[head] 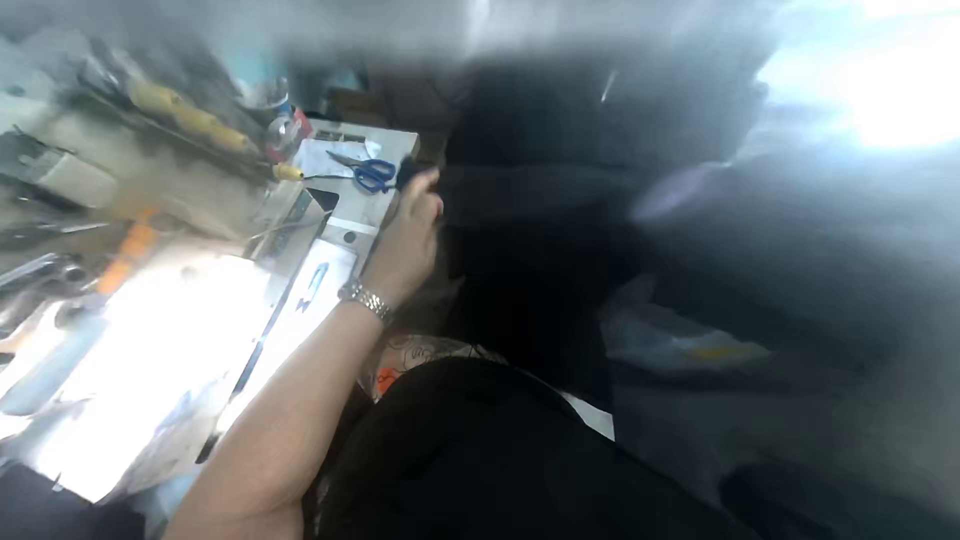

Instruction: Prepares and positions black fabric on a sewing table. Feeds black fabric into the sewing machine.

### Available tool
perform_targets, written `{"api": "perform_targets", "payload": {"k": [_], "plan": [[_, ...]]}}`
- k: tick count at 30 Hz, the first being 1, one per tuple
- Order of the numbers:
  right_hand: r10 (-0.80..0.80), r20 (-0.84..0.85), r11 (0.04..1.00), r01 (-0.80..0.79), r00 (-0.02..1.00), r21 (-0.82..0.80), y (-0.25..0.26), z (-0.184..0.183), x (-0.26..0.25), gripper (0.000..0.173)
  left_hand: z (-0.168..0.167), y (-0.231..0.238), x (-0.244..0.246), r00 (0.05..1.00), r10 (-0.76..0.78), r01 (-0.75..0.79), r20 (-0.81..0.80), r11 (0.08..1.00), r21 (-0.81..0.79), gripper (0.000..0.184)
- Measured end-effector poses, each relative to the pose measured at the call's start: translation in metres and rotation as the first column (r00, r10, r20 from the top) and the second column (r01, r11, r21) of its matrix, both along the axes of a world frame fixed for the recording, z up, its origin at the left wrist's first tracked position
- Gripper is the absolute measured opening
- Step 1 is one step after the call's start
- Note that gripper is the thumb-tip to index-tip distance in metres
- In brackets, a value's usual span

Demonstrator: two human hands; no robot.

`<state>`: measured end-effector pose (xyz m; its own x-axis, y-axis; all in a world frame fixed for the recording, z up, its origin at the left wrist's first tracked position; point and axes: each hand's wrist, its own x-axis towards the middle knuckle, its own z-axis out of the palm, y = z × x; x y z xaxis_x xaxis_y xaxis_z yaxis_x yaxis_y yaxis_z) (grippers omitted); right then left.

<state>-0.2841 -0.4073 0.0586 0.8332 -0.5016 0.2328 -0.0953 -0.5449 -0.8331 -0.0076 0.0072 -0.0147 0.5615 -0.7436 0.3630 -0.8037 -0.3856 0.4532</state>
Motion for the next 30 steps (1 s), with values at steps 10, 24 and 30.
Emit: {"api": "perform_targets", "payload": {"k": [10, 24, 30], "plan": [[0.405, -0.896, 0.864, -0.244, -0.183, 0.440, 0.092, -0.244, 0.012, 0.031, -0.104, 0.096, -0.059, 0.863, 0.155, 0.332, -0.480, 0.542, 0.772, 0.035], [0.973, -0.217, -0.093, -0.995, -0.081, -0.045, 0.437, -0.117, 0.255, 0.024, -0.008, 0.337, -0.234, 0.467, 0.784, -0.826, -0.409, 0.552, 0.114, 0.023], [0.908, -0.318, -0.240, -0.960, -0.274, 0.142, 0.561, -0.140, 0.220, 0.031, -0.022, 0.375, -0.303, -0.083, 0.960, -0.996, -0.267, -0.090, -0.013, 0.017]]}}
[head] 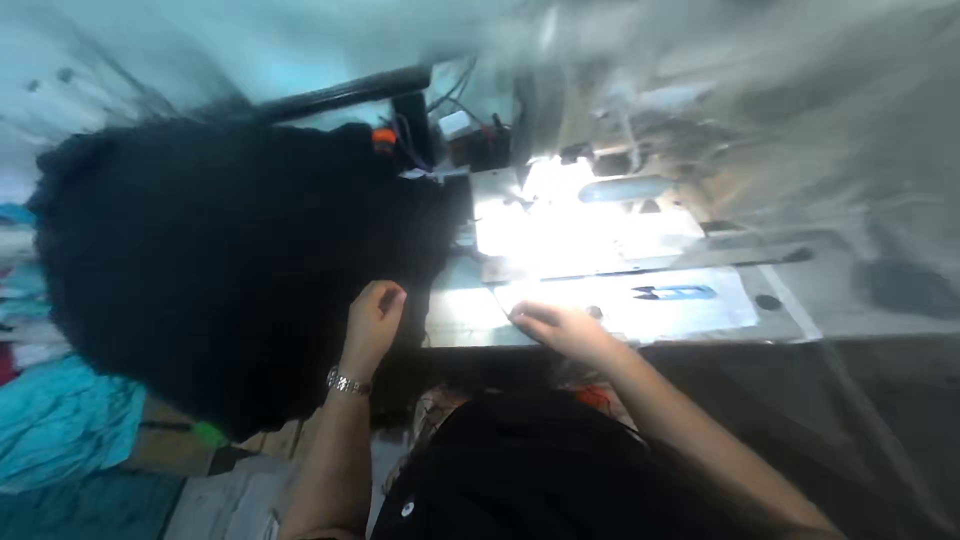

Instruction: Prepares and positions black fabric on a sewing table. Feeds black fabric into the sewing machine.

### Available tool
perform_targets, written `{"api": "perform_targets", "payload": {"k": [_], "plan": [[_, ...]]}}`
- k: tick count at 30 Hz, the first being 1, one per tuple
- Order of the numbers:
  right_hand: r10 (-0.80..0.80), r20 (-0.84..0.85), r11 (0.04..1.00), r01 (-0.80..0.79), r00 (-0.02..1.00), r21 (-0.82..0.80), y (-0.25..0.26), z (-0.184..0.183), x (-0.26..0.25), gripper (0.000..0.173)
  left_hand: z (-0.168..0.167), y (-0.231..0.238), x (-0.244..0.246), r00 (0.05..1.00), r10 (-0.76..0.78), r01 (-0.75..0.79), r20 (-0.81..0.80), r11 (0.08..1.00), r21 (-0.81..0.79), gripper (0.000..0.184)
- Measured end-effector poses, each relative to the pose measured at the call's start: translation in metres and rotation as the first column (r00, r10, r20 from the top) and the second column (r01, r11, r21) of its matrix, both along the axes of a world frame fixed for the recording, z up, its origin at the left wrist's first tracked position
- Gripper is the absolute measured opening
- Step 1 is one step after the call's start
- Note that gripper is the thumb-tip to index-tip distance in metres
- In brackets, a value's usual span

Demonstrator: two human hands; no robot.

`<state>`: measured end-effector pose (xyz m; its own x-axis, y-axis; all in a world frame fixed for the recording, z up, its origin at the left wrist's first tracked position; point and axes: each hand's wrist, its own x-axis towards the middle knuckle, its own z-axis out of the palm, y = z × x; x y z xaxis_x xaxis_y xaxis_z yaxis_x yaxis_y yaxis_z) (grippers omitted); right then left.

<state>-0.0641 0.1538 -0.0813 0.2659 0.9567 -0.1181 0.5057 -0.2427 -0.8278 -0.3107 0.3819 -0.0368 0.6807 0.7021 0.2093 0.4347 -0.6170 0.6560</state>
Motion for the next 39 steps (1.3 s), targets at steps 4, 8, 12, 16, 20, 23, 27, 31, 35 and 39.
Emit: {"api": "perform_targets", "payload": {"k": [4, 8, 12, 16, 20, 23, 27, 31, 35, 39], "plan": [[0.030, 0.161, 0.993, -0.048, 0.986, 0.111, 0.007, -0.040, -0.016, 0.029, -0.013, 0.011, 0.016, 0.997, 0.077, -0.077, 0.017, 0.997, 0.002, 0.016], [-0.016, -0.003, 0.986, 0.017, 1.000, 0.166, 0.002, -0.042, -0.007, 0.027, -0.022, 0.023, 0.055, 0.979, 0.106, -0.109, -0.176, 0.994, -0.009, 0.046], [-0.038, -0.065, 0.979, 0.051, 0.997, 0.199, 0.001, -0.044, -0.006, 0.023, -0.021, 0.022, 0.076, 0.935, 0.098, -0.129, -0.341, 0.989, -0.068, 0.047], [-0.052, -0.083, 0.977, 0.068, 0.995, 0.201, 0.002, -0.038, -0.006, 0.023, -0.028, 0.026, 0.067, 0.962, 0.076, -0.089, -0.263, 0.995, -0.037, 0.024], [-0.060, -0.139, 0.967, 0.092, 0.988, 0.236, 0.004, -0.041, -0.006, 0.021, -0.041, 0.025, 0.062, 0.990, 0.116, -0.113, -0.076, 0.993, 0.042, 0.015], [-0.065, -0.152, 0.964, 0.102, 0.986, 0.248, 0.005, -0.041, -0.007, 0.021, -0.050, 0.023, 0.060, 0.992, 0.101, -0.111, 0.080, 0.985, 0.135, 0.014], [-0.070, -0.091, 0.974, 0.087, 0.993, 0.209, 0.009, -0.041, -0.010, 0.023, -0.014, 0.011, 0.050, 0.991, 0.132, -0.135, 0.035, 0.983, 0.123, 0.023], [0.145, 0.080, 0.948, -0.162, 0.986, 0.273, 0.043, -0.013, -0.020, 0.025, 0.051, 0.016, 0.026, 0.965, 0.145, -0.137, 0.217, 0.989, -0.055, 0.021], [0.202, 0.413, 0.835, -0.376, 0.888, 0.402, 0.121, 0.050, -0.055, 0.034, 0.085, 0.017, 0.023, 0.913, 0.019, 0.080, 0.408, 0.971, -0.224, 0.016], [0.438, 0.522, 0.856, -0.517, 0.732, 0.007, 0.176, 0.097, -0.087, 0.049, 0.143, 0.015, 0.017, 0.967, -0.255, 0.256, 0.022, 0.963, -0.089, 0.036]]}}
